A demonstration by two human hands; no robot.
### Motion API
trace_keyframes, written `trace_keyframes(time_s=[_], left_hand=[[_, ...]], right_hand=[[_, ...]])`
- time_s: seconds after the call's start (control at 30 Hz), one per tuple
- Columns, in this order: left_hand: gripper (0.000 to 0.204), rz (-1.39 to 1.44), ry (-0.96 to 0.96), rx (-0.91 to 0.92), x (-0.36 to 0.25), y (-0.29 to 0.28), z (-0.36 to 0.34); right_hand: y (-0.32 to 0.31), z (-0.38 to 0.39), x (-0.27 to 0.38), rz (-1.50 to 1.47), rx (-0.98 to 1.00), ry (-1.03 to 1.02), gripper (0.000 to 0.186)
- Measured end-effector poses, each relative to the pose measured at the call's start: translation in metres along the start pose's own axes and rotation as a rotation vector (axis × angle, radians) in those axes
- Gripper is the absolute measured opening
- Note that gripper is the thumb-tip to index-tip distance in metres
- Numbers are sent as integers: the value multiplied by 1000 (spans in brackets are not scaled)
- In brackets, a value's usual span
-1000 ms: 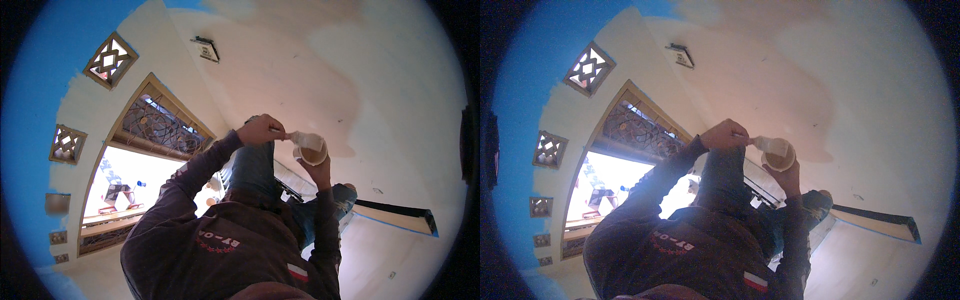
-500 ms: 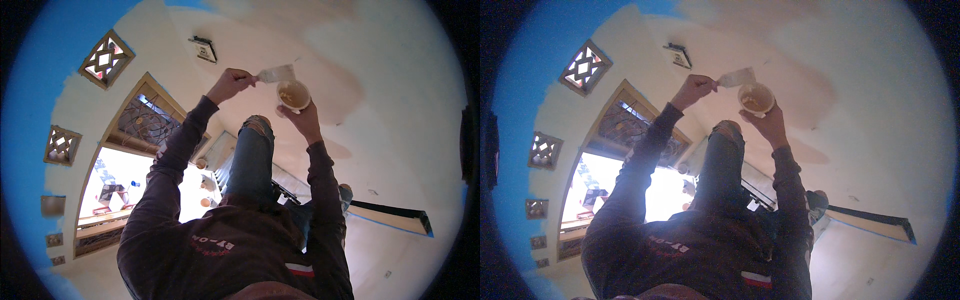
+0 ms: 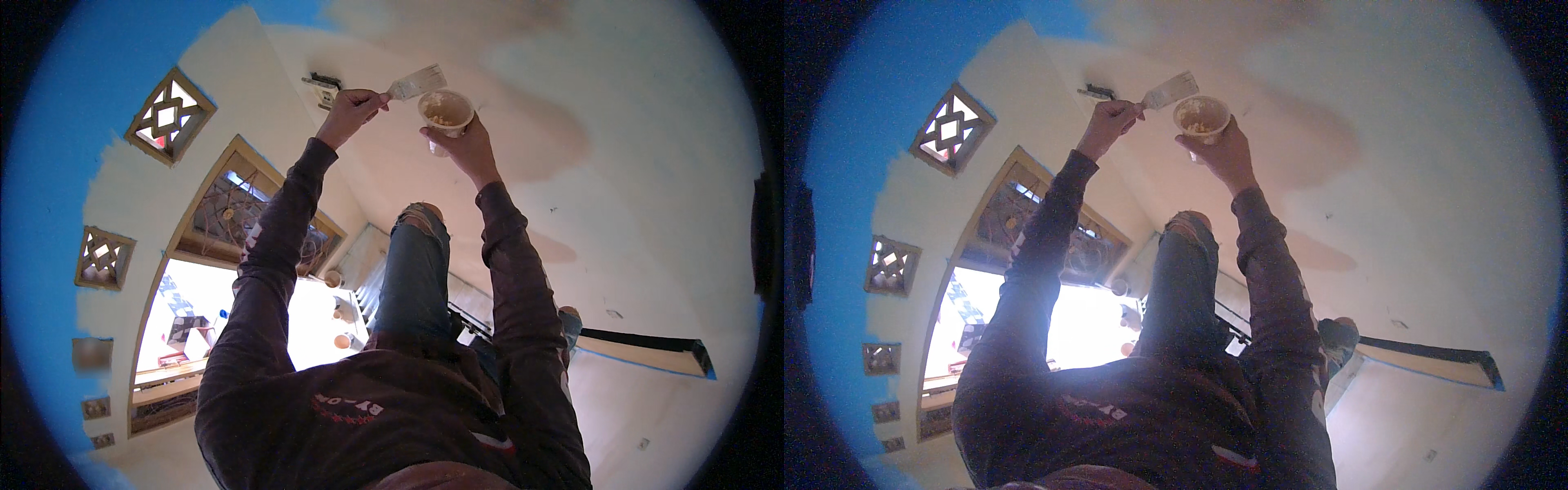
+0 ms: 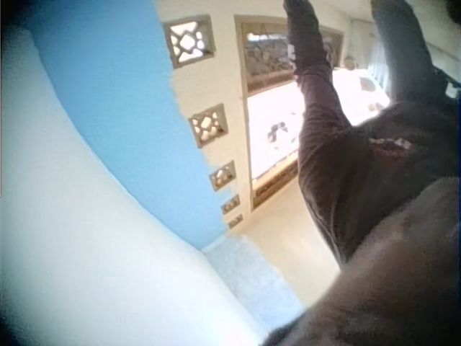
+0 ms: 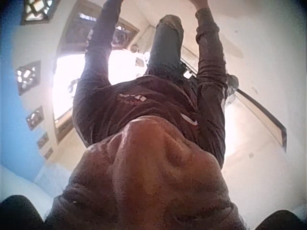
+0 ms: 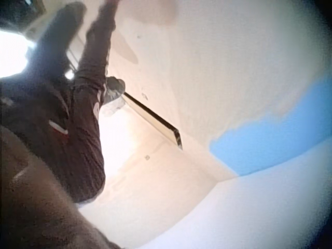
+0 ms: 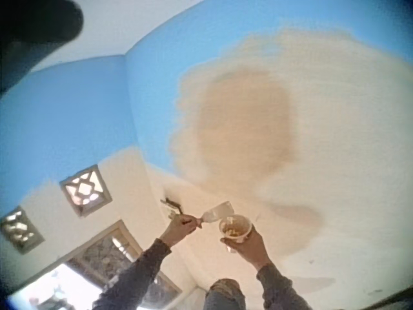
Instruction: The person paints a ceiling with white paint using a brush and a small container. They repeatedly dip the brush into the container and apply paint to the ceiling surface, working across different sections.
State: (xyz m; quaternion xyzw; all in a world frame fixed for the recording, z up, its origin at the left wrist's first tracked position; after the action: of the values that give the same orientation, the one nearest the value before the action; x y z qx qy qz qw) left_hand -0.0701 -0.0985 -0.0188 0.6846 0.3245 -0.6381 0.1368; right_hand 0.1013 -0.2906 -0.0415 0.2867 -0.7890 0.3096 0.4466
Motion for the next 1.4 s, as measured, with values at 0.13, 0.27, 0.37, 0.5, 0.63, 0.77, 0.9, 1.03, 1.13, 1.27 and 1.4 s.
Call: trace_keyframes(time_s=[0.13, 0.27, 0.37, 0.5, 0.63, 0.77, 0.9, 1.03, 1.13, 1.27, 1.4], left_hand=[[30, -16, -1, -3, 6, -4, -11], [29, -140, 89, -107, 14, -22, -29], [30, -228, 82, -182, 17, -41, -48], [38, -280, 67, -232, -5, -50, -67], [38, -350, 87, -302, -15, -69, -86], [43, -479, 129, -334, -18, -90, -107], [50, -611, 87, -374, -26, -100, -110], [56, -749, 155, -506, -7, -155, -122], [60, -930, 190, -629, -4, -183, -125], [54, -1071, -42, -667, -10, -194, -123], [43, -1152, -34, -799, 6, -216, -125]], right_hand=[[8, -11, -8, -11, -32, -29, 86], [16, -13, -16, 4, -44, -33, 84], [15, -5, -17, -23, -52, -18, 84], [6, 10, -17, -2, -61, 25, 84], [1, 29, -11, -39, -68, 59, 81], [-1, 40, -24, -62, -62, 100, 80], [-9, 53, -28, -63, -80, 114, 79], [-17, 62, -19, -50, -71, 92, 77], [-28, 74, -17, -33, -72, 92, 76], [-46, 96, -19, 36, -83, 125, 75], [-61, 114, -10, 26, -68, 156, 72]])
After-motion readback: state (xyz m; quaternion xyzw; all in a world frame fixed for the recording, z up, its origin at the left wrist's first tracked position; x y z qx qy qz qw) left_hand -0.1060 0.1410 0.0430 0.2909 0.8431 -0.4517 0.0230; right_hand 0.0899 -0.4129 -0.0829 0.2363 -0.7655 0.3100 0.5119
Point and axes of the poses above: each hand's wrist, its own z-axis away from the middle knuckle, its own y-axis out of the palm, x = y × z, the point moved 1 cm from there along -z, towards the middle knuckle, and after that the axes turned 6 degrees about -y, right-handed, at the moved point
